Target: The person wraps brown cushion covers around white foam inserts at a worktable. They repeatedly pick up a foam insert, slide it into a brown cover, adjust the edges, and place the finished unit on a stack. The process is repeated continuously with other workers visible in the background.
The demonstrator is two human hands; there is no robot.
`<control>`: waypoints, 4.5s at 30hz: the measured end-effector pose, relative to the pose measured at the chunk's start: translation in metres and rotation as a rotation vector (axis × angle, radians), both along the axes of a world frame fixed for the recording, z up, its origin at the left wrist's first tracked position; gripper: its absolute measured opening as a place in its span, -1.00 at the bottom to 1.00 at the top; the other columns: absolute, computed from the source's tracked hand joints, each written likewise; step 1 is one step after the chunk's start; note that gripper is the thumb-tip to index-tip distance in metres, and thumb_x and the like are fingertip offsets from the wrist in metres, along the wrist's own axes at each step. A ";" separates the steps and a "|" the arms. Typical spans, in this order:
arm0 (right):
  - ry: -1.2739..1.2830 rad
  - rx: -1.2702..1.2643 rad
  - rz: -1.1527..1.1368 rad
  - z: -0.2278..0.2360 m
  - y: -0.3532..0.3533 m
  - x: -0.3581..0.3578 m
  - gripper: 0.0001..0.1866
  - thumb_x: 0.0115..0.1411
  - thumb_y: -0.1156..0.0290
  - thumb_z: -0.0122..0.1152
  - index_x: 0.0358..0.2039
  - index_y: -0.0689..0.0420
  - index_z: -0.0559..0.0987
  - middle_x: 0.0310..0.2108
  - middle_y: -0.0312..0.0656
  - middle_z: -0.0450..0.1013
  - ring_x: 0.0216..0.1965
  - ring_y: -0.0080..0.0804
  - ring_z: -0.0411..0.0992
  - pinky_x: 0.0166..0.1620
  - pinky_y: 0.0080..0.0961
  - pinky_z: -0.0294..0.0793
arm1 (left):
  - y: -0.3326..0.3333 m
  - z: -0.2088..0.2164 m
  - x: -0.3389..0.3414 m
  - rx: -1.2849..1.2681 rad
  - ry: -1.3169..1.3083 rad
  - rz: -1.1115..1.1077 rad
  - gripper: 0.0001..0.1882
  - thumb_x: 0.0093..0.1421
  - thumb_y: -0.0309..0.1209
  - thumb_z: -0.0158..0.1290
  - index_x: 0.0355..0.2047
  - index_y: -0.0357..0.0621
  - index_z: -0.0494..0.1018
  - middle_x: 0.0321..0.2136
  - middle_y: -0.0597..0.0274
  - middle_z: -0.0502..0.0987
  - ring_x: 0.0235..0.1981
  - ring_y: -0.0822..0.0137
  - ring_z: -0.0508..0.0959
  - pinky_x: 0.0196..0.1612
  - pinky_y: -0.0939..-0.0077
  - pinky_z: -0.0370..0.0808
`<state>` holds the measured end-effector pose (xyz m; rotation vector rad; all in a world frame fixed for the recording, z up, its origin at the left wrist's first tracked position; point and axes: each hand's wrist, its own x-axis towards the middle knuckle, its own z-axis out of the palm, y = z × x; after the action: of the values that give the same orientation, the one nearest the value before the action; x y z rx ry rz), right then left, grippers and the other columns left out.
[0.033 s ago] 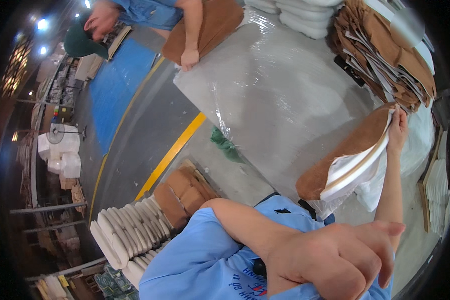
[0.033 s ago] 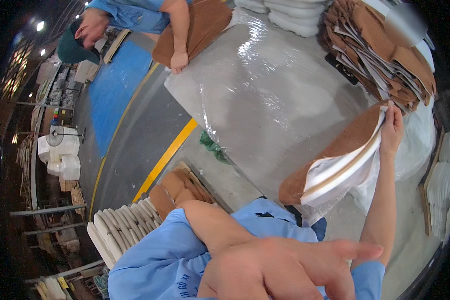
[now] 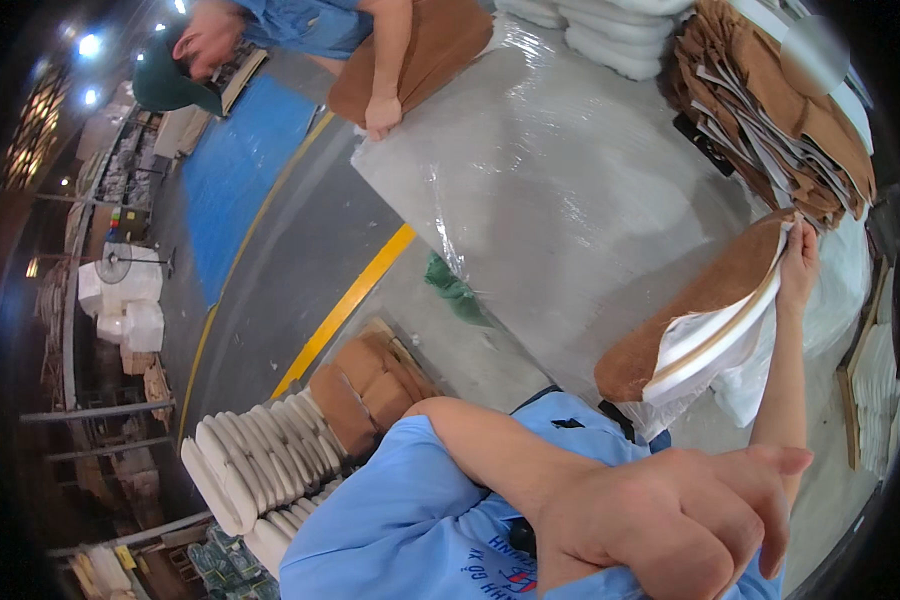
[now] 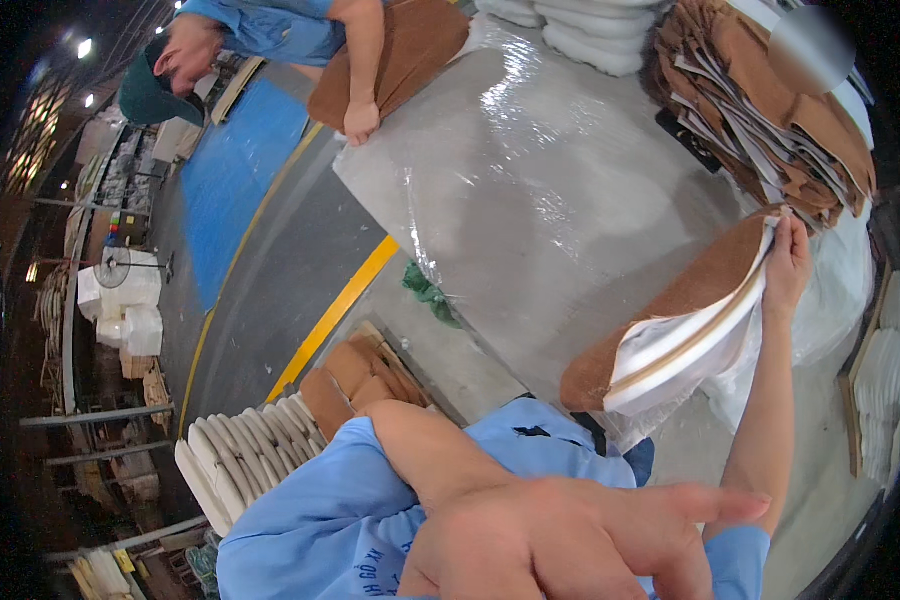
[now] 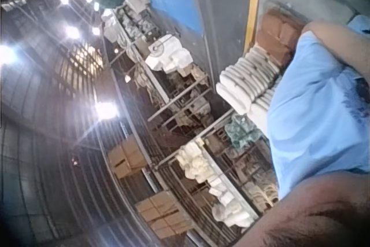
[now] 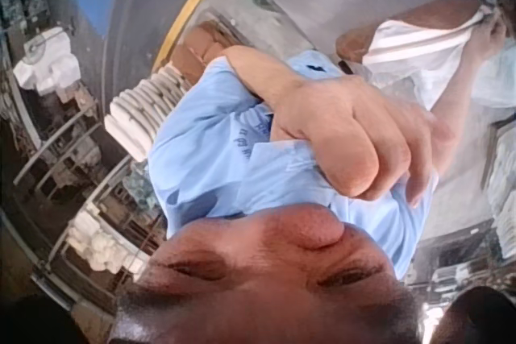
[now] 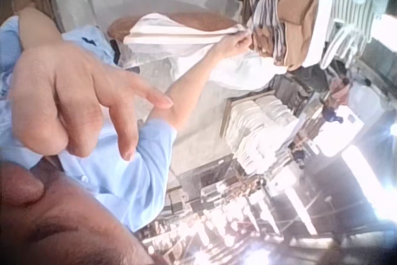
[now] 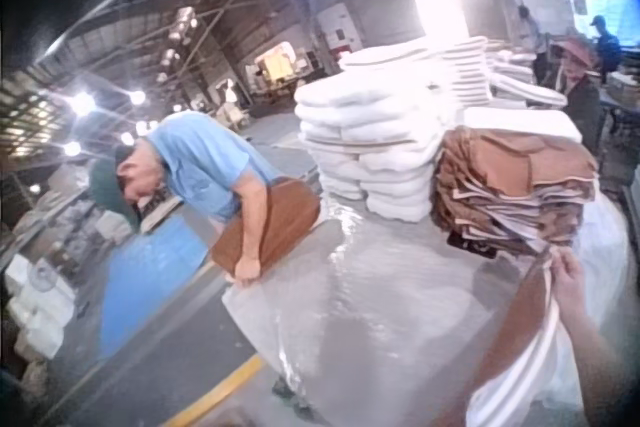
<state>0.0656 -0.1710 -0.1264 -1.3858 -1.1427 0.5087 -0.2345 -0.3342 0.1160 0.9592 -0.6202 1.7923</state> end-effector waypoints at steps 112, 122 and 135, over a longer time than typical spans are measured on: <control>-1.220 -0.206 0.531 -0.014 0.064 -0.059 -0.24 0.44 -0.11 0.07 0.46 0.16 0.31 0.56 0.03 0.04 0.59 0.11 -0.10 0.51 0.30 -0.04 | 0.024 -0.259 0.023 -0.787 2.394 1.353 -0.18 0.41 -0.03 0.06 0.49 -0.30 0.14 0.54 -0.30 -0.01 0.54 -0.41 -0.08 0.53 -0.33 -0.12; -1.294 -0.061 1.038 -0.013 -0.017 -0.059 -0.06 0.45 -0.33 -0.25 0.56 0.17 0.12 0.62 -0.02 -0.09 0.63 0.03 -0.23 0.57 0.23 -0.30 | 0.051 -0.266 0.011 -0.769 2.282 1.205 -0.25 0.44 -0.11 0.00 0.49 -0.28 0.16 0.53 -0.16 0.06 0.55 -0.32 -0.02 0.54 -0.24 -0.08; -1.186 0.104 1.202 -0.029 -0.021 -0.047 -0.29 0.52 -0.20 -0.22 0.55 -0.16 0.23 0.58 -0.36 0.08 0.63 -0.13 -0.16 0.57 0.22 -0.32 | 0.067 -0.261 0.034 -0.542 2.413 1.270 -0.26 0.44 -0.14 -0.01 0.50 -0.29 0.15 0.53 -0.14 0.08 0.55 -0.22 0.02 0.55 -0.18 -0.06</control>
<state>0.0186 -0.1918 -0.1550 -0.6760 -2.9456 0.3852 -0.2005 -0.2671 -0.1450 2.1968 2.0958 0.1934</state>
